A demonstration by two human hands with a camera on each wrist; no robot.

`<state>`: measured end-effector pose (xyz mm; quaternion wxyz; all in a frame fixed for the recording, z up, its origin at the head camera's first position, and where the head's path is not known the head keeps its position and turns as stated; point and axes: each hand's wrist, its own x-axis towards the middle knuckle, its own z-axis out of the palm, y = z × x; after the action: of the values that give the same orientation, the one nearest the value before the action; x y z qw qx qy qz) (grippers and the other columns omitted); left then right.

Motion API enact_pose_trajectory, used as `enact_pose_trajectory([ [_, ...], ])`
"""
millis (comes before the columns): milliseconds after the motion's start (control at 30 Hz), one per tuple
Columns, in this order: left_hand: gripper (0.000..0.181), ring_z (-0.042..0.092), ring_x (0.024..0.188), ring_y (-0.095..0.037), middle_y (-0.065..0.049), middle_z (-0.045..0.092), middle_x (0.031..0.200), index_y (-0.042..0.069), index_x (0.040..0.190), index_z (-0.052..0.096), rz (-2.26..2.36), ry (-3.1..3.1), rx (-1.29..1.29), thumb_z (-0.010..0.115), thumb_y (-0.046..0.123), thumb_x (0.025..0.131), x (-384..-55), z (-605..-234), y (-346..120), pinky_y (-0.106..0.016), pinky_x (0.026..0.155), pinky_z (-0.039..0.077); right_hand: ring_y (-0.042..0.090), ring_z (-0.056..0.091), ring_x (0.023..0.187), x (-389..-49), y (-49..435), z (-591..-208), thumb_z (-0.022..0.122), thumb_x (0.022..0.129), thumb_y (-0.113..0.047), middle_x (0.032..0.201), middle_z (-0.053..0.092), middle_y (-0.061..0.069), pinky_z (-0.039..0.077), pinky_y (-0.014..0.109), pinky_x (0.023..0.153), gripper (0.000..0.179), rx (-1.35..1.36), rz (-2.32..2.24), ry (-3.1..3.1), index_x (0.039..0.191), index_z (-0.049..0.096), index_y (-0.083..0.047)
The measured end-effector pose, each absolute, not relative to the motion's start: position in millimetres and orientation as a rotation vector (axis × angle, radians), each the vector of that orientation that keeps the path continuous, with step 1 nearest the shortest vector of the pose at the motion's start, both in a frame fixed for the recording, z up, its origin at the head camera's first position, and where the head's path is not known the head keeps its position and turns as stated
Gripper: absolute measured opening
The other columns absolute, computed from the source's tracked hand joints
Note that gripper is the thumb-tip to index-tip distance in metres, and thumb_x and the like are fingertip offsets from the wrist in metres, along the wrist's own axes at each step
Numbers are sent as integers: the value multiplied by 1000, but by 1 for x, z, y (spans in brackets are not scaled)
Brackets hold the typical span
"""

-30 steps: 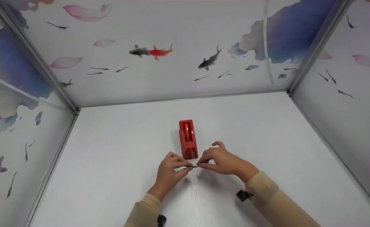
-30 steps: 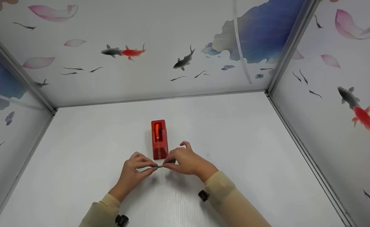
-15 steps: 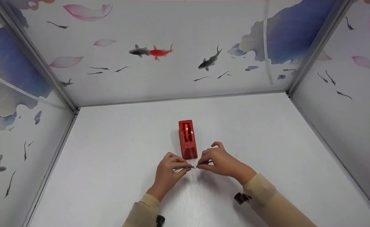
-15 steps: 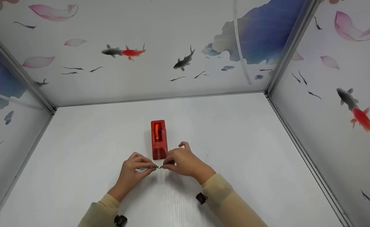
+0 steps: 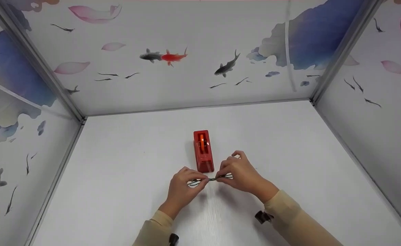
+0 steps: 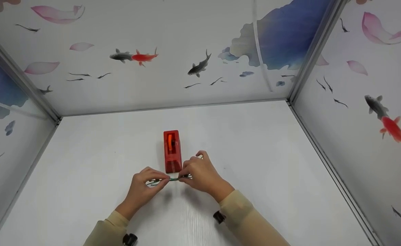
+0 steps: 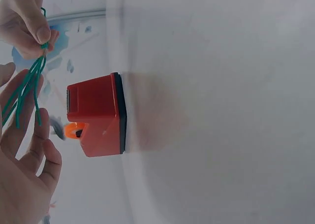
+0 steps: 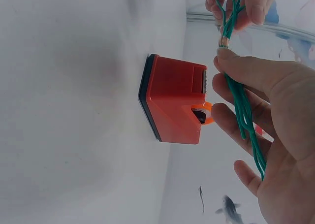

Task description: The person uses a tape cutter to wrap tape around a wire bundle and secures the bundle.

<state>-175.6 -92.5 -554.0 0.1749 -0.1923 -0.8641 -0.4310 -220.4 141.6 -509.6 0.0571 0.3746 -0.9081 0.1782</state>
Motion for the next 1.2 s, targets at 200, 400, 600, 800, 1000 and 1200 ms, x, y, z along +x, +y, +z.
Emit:
enact_pose_trajectory([
  [200, 18, 67, 94, -11, 15, 78, 101, 23, 104, 82, -1292, -2565, -509, 77, 37, 93, -174, -546, -91, -40, 84, 57, 8, 62, 85, -217, 141, -509, 89, 82, -24, 82, 71, -13, 37, 53, 106, 12, 1146, 450, -2663, 91, 85, -29],
  [400, 20, 71, 97, -12, 12, 78, 104, 26, 109, 81, -1389, -2647, -418, 73, 39, 97, -173, -545, -90, -36, 88, 58, 9, 63, 85, -214, 141, -509, 89, 82, -23, 83, 72, -12, 37, 54, 106, 11, 1165, 392, -2553, 90, 85, -28],
  [600, 25, 66, 80, -11, 6, 78, 98, 22, 109, 80, -1731, -2676, -356, 71, 42, 98, -176, -539, -90, -25, 71, 56, 9, 64, 88, -214, 142, -510, 90, 81, -20, 84, 72, -11, 32, 57, 106, 12, 1195, 422, -2459, 90, 84, -27],
  [800, 17, 65, 64, -12, 3, 77, 93, 18, 104, 81, -1855, -2652, -289, 77, 31, 94, -181, -538, -90, -25, 61, 56, 10, 64, 90, -216, 142, -514, 91, 79, -19, 84, 72, -11, 30, 58, 105, 13, 1192, 440, -2385, 88, 84, -25],
  [1000, 11, 65, 62, -10, 4, 77, 96, 23, 101, 82, -1807, -2649, -297, 81, 28, 91, -179, -541, -90, -24, 59, 56, 11, 64, 90, -216, 143, -516, 91, 79, -20, 84, 72, -10, 32, 59, 105, 13, 1187, 429, -2358, 89, 84, -25],
  [1200, 11, 65, 65, -8, 4, 78, 92, 22, 100, 83, -1732, -2567, -332, 83, 23, 89, -178, -542, -89, -24, 61, 58, 10, 66, 89, -216, 142, -514, 92, 78, -23, 84, 75, -11, 33, 59, 105, 14, 1155, 425, -2348, 90, 85, -25],
])
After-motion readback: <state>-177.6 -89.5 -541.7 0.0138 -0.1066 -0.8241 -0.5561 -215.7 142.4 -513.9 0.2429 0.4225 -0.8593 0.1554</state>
